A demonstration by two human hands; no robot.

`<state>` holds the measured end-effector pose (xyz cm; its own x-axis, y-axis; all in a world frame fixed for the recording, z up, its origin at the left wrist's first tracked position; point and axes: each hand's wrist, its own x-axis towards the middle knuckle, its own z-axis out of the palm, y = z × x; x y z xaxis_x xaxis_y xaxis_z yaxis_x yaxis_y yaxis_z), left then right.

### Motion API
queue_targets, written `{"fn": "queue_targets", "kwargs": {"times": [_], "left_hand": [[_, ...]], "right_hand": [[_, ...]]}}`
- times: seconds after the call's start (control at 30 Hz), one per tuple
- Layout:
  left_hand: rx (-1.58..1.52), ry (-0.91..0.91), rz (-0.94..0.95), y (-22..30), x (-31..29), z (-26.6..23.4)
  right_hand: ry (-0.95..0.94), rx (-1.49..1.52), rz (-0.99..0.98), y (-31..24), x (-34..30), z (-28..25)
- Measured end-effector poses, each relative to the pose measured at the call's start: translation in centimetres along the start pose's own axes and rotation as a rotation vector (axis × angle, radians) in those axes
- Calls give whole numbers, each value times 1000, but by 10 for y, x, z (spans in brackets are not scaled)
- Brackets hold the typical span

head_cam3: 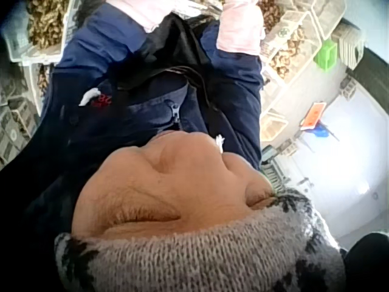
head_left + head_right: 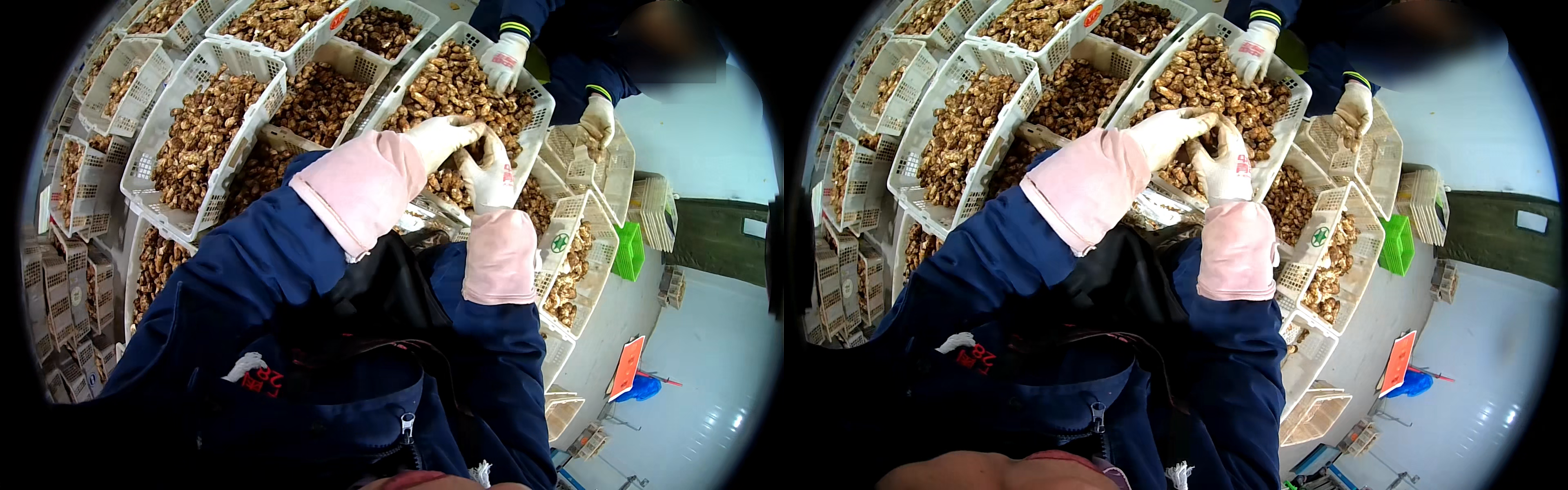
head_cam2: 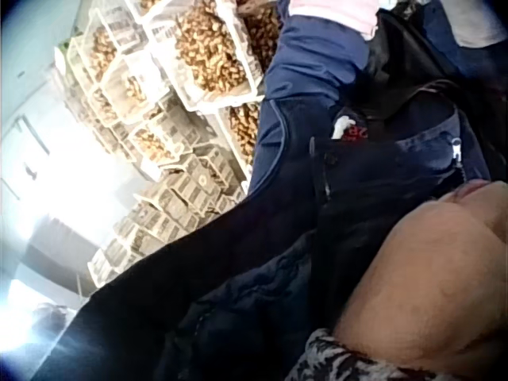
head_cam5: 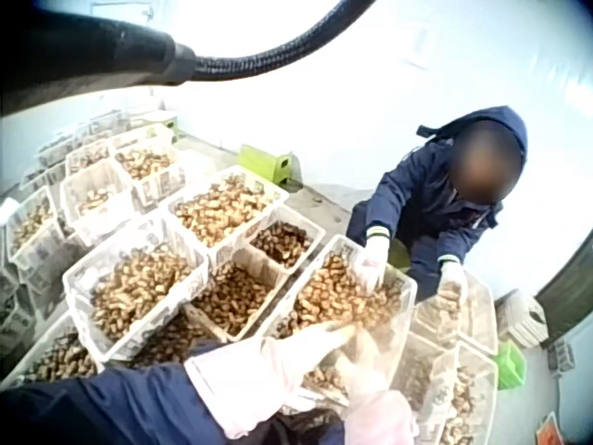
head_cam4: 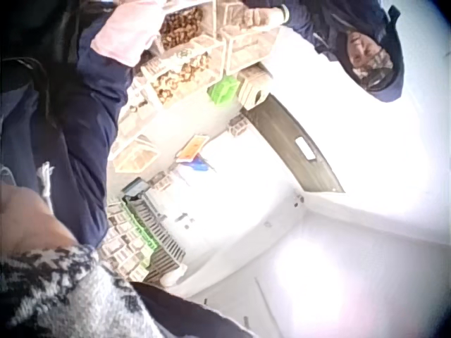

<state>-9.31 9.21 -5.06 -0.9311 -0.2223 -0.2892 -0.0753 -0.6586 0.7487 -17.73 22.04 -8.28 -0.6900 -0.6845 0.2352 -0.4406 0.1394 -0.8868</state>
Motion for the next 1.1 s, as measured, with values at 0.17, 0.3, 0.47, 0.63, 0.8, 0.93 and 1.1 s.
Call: {"fn": "queue_targets", "kwargs": {"times": [0.17, 0.3, 0.47, 0.63, 0.8, 0.93, 1.1], "left_hand": [[-246, 62, 149, 21, -22, 0], [-339, -1, 192, 56, -64, -15], [-168, 115, 352, 72, -126, -100], [-464, 414, 226, 11, -183, -195], [-648, 221, 294, -12, -202, -204], [-643, 201, 310, 16, -205, -173], [-592, 241, 330, 20, -202, -162]], "right_hand": [[4, 446, 178, -36, 14, -11], [49, 320, 157, -32, 18, -19], [87, 382, 203, -20, 20, -15], [41, 311, 210, -28, 20, -4], [35, 284, 167, -18, 17, -7], [60, 214, 160, -17, 15, -11], [96, 263, 123, 12, 13, -27]]}}
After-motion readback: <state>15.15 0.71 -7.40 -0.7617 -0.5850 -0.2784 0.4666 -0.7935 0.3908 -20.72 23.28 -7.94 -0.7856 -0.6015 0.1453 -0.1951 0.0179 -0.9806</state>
